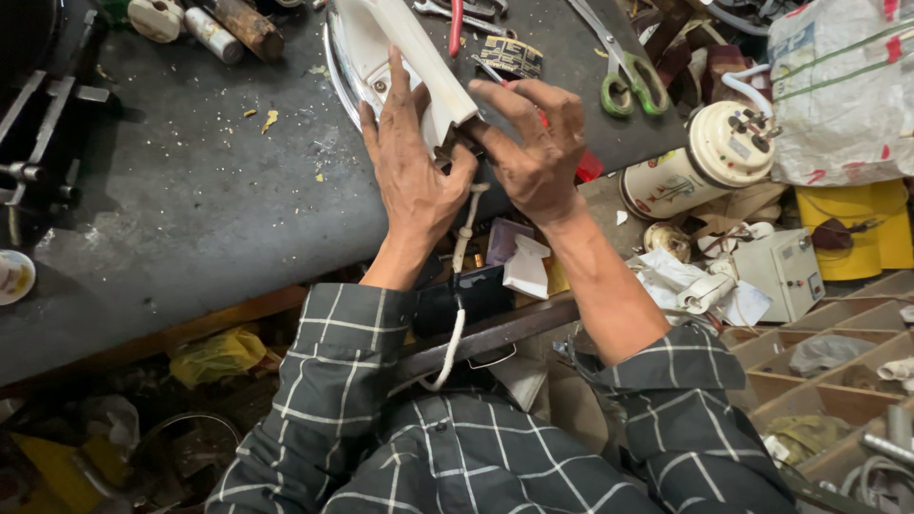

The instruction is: The person repairs a white electric iron by using a red screwdriver to adjust internal components and a pair of scissors to trim a wire. They then reassemble the iron's casing and handle the power cord and a small white plastic piece.

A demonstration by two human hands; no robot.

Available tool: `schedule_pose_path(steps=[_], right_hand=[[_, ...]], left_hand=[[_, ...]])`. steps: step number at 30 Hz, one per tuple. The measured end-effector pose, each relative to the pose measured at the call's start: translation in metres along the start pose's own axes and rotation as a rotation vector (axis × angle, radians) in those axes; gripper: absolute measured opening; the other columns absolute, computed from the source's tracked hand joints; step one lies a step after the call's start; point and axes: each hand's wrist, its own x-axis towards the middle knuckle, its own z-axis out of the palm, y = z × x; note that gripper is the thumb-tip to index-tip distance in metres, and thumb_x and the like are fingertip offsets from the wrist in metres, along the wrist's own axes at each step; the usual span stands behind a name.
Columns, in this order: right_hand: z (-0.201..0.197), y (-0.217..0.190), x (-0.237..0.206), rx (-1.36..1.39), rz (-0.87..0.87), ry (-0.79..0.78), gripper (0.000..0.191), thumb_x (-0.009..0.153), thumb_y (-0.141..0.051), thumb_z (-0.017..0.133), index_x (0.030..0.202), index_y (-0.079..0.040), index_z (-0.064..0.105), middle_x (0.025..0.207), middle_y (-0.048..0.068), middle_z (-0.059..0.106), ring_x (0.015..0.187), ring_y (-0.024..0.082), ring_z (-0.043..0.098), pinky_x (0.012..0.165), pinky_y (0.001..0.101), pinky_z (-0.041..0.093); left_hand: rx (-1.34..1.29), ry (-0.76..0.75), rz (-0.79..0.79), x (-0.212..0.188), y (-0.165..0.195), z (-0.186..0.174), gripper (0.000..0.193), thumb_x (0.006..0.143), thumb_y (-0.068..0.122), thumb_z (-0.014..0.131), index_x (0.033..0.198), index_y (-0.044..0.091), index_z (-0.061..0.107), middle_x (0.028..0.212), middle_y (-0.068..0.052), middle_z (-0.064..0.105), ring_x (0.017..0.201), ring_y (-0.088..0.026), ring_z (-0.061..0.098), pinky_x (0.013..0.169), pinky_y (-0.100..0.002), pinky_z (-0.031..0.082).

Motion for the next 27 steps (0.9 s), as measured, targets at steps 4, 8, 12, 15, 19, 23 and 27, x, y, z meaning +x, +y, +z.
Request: schedule_pose_path(steps=[4,8,12,15,19,23,27], right_hand=[[0.003,0.005,-0.003,-0.049,-0.010,0.013,0.006,0.099,-0.028,0.078,0.100,-0.027,0.084,0.141,-0.006,0.065,0.119,0.018,0.055,0.103,0.0336,0.041],[0.006,0.010,-0.003,-0.049,-0.039,0.024,0.010,0.102,-0.026,0.077,0.106,-0.031,0.084,0.145,-0.004,0.062,0.122,0.019,0.054,0.104,0.0340,0.042],[0.006,0.011,-0.003,-0.034,-0.053,0.001,0.011,0.102,-0.025,0.076,0.109,-0.028,0.084,0.146,-0.002,0.061,0.124,0.021,0.054,0.104,0.0362,0.044],[0.007,0.011,-0.003,-0.043,-0.066,0.012,0.013,0.105,-0.024,0.076,0.114,-0.030,0.084,0.147,-0.003,0.060,0.125,0.021,0.053,0.106,0.0360,0.044],[0.006,0.009,-0.002,-0.041,-0.081,0.011,0.015,0.104,-0.022,0.074,0.115,-0.027,0.082,0.148,-0.002,0.059,0.126,0.022,0.053,0.106,0.0370,0.044],[0.003,0.007,-0.002,-0.060,-0.074,0.001,0.012,0.105,-0.025,0.074,0.114,-0.025,0.082,0.149,-0.002,0.059,0.126,0.022,0.053,0.106,0.0376,0.044],[0.002,0.004,-0.002,-0.090,-0.062,-0.013,0.017,0.104,-0.024,0.070,0.115,-0.025,0.083,0.150,-0.003,0.058,0.126,0.021,0.053,0.106,0.0375,0.044]], left_hand=[[0.004,0.008,0.015,0.001,-0.001,-0.001,0.102,0.084,0.019,0.068,0.167,0.010,0.009,0.148,-0.012,0.057,0.143,-0.025,0.056,0.135,-0.057,0.010],[0.005,0.014,0.029,0.001,-0.002,-0.001,0.099,0.085,0.019,0.067,0.165,0.011,0.009,0.147,-0.012,0.056,0.141,-0.024,0.056,0.136,-0.056,0.011],[-0.005,0.005,0.008,0.002,-0.001,0.000,0.101,0.087,0.020,0.068,0.168,0.011,0.009,0.143,-0.011,0.058,0.139,-0.023,0.056,0.136,-0.057,0.011],[-0.025,0.006,0.014,0.002,-0.001,-0.001,0.101,0.088,0.022,0.069,0.168,0.012,0.009,0.142,-0.011,0.058,0.138,-0.023,0.057,0.136,-0.056,0.011],[-0.023,0.010,0.024,0.001,-0.002,-0.001,0.100,0.089,0.024,0.069,0.168,0.012,0.008,0.139,-0.010,0.060,0.137,-0.023,0.058,0.136,-0.057,0.009],[-0.024,0.005,0.025,0.001,-0.003,0.001,0.098,0.089,0.024,0.069,0.165,0.011,0.008,0.139,-0.010,0.060,0.137,-0.022,0.057,0.137,-0.057,0.009],[-0.012,0.006,0.028,0.001,-0.005,0.002,0.101,0.086,0.023,0.067,0.168,0.013,0.009,0.140,-0.010,0.060,0.138,-0.023,0.057,0.137,-0.057,0.009]])
